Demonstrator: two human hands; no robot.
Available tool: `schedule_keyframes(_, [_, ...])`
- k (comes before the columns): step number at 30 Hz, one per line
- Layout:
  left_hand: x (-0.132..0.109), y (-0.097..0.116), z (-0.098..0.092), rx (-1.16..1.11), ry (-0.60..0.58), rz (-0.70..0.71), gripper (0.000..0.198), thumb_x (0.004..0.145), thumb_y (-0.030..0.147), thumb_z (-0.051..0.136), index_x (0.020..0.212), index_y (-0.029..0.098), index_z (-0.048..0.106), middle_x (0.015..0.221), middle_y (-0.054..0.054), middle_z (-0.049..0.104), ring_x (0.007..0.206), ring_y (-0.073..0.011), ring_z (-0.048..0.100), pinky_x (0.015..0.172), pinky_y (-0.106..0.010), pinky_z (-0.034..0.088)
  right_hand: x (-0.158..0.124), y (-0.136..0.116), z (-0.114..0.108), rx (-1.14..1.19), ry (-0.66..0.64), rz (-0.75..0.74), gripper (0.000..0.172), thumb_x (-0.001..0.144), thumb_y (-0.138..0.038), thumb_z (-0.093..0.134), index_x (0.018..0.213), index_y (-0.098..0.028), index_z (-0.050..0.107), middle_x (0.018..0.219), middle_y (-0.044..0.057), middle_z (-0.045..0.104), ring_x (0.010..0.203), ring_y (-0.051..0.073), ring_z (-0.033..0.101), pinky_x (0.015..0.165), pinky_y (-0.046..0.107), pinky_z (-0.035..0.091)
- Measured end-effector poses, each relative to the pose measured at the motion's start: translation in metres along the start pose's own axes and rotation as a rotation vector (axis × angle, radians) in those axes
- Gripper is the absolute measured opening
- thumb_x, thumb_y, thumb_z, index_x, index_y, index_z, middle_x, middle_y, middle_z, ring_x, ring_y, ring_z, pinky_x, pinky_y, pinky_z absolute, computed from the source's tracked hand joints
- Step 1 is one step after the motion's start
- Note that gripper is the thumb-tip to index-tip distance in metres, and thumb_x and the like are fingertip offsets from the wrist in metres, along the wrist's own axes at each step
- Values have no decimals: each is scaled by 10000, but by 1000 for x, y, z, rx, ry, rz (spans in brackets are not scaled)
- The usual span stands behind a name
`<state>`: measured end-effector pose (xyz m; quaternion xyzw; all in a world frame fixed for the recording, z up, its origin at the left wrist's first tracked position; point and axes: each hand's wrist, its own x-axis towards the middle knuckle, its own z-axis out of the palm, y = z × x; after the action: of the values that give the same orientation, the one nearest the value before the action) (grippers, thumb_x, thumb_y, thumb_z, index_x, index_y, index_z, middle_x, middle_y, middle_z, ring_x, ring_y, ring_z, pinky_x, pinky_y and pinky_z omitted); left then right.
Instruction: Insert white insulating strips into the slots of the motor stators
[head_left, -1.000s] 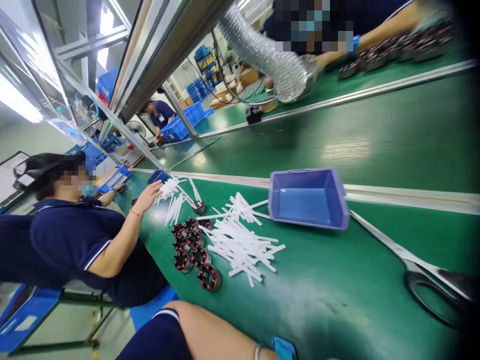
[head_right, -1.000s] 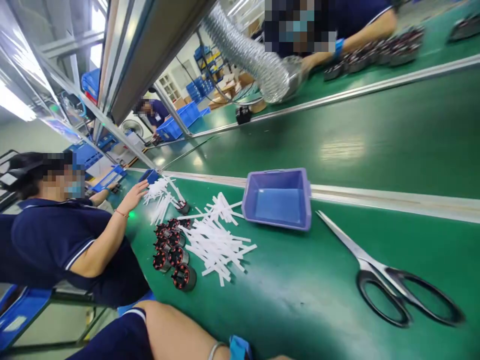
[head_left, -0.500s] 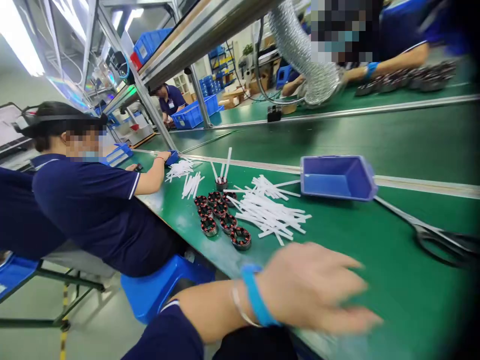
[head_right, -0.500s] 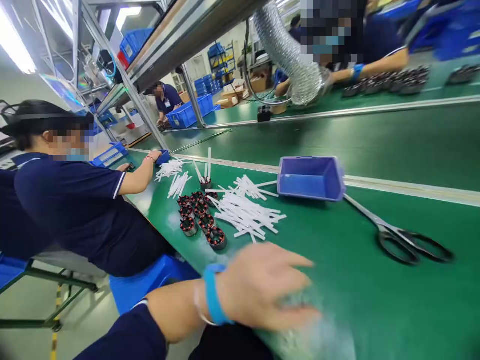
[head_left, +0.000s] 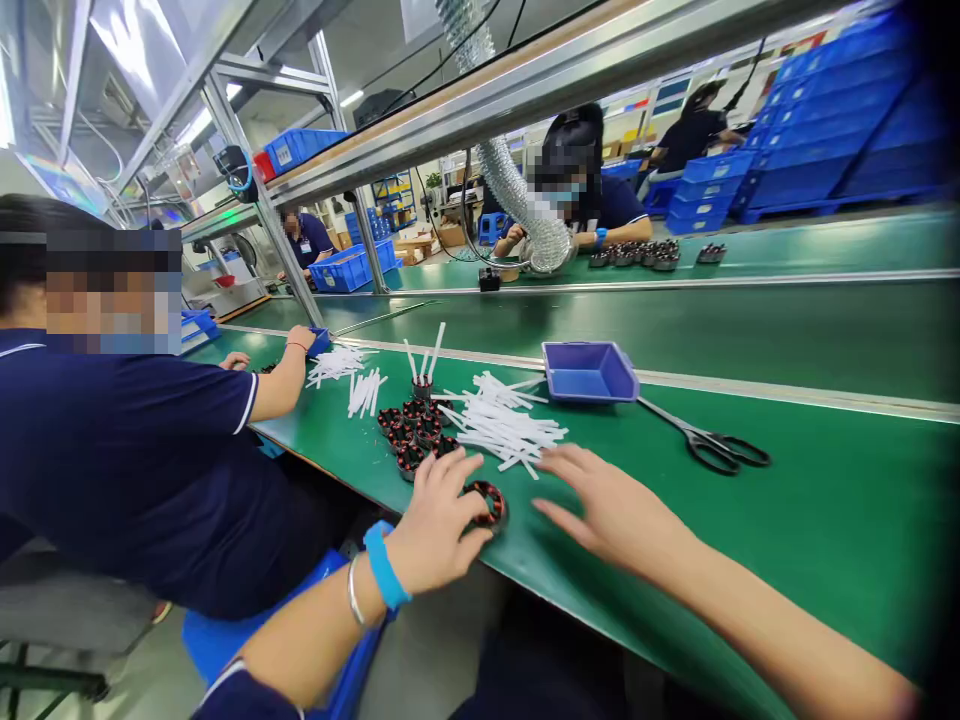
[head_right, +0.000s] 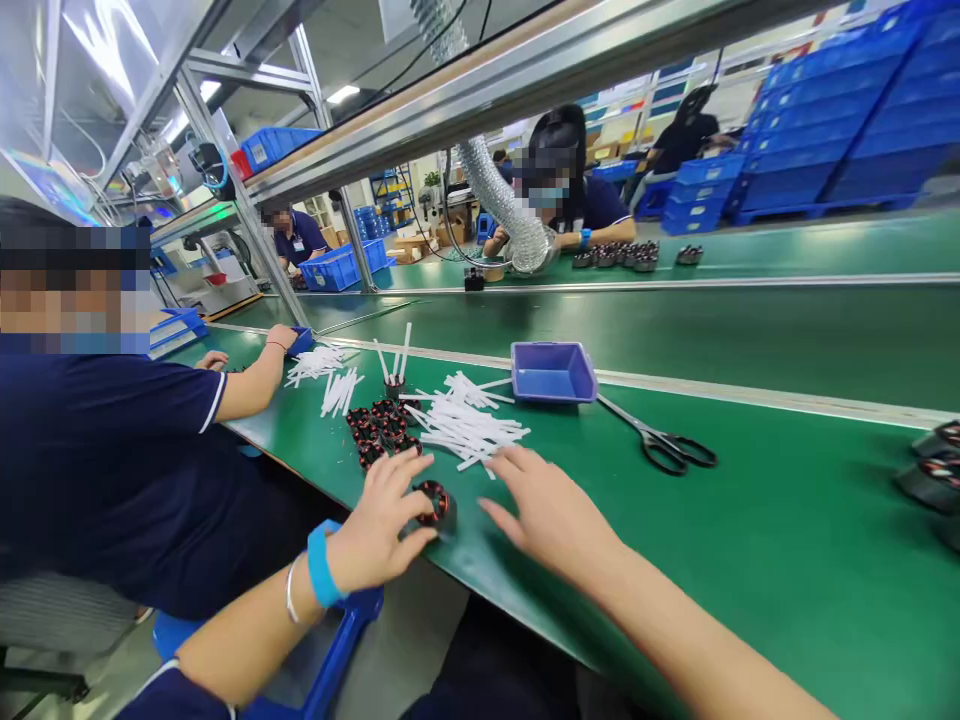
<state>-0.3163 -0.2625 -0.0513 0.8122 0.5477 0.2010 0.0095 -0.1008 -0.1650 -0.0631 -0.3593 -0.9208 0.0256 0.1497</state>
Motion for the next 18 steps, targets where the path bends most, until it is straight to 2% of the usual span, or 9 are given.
schedule_keyframes(3, [-17,12,8,-185,87,-19,132,802,253,625,902,178,583,1298,-136,566,1167,-278,528,975,-505,412,86,-5,13,-69,-1,31,658,776,-384,702,1342,-127,487,1436,197,430,1284,335,438,1035,472,406])
schedule_keyframes(4, [-20,15,13,-231,114,-34,132,799,248,629,896,175,578,1260,-135,589,1120,-266,554,941,-477,438,105,-4,20,-90,-16,47,677,780,-403,704,1356,-137,468,1445,191,417,1291,342,425,1047,523,374])
schedule_keyframes(6, [-21,16,20,-289,157,-71,135,791,234,638,890,168,576,1226,-141,601,1080,-265,569,903,-451,459,127,5,35,-117,-64,68,589,836,-422,654,1336,-166,479,1385,148,481,1239,311,476,1027,560,373])
schedule_keyframes(9, [-15,14,26,-361,201,-122,138,782,225,647,885,162,581,1219,-158,587,1079,-278,565,904,-452,453,137,29,51,-130,-135,92,418,899,-391,587,1253,-172,540,1228,94,586,1098,247,571,960,517,446])
schedule_keyframes(12, [-3,13,26,-552,266,-217,154,757,232,679,839,159,572,1161,-158,578,1097,-274,554,922,-421,437,139,55,55,-105,-173,103,324,907,-368,584,1152,-156,590,1110,73,632,977,205,617,871,446,509])
schedule_keyframes(15, [7,18,28,-892,377,-456,227,730,255,715,833,173,530,1003,-92,586,976,-204,566,883,-352,431,138,71,52,-33,-156,88,295,915,-383,570,1095,-152,610,1027,56,653,880,174,633,795,392,533])
schedule_keyframes(18, [16,25,31,-1307,495,-700,410,698,366,760,970,187,510,883,-35,587,831,-146,557,794,-297,432,135,76,47,63,-68,43,302,919,-388,551,1106,-159,613,1063,70,652,898,181,630,800,381,522])
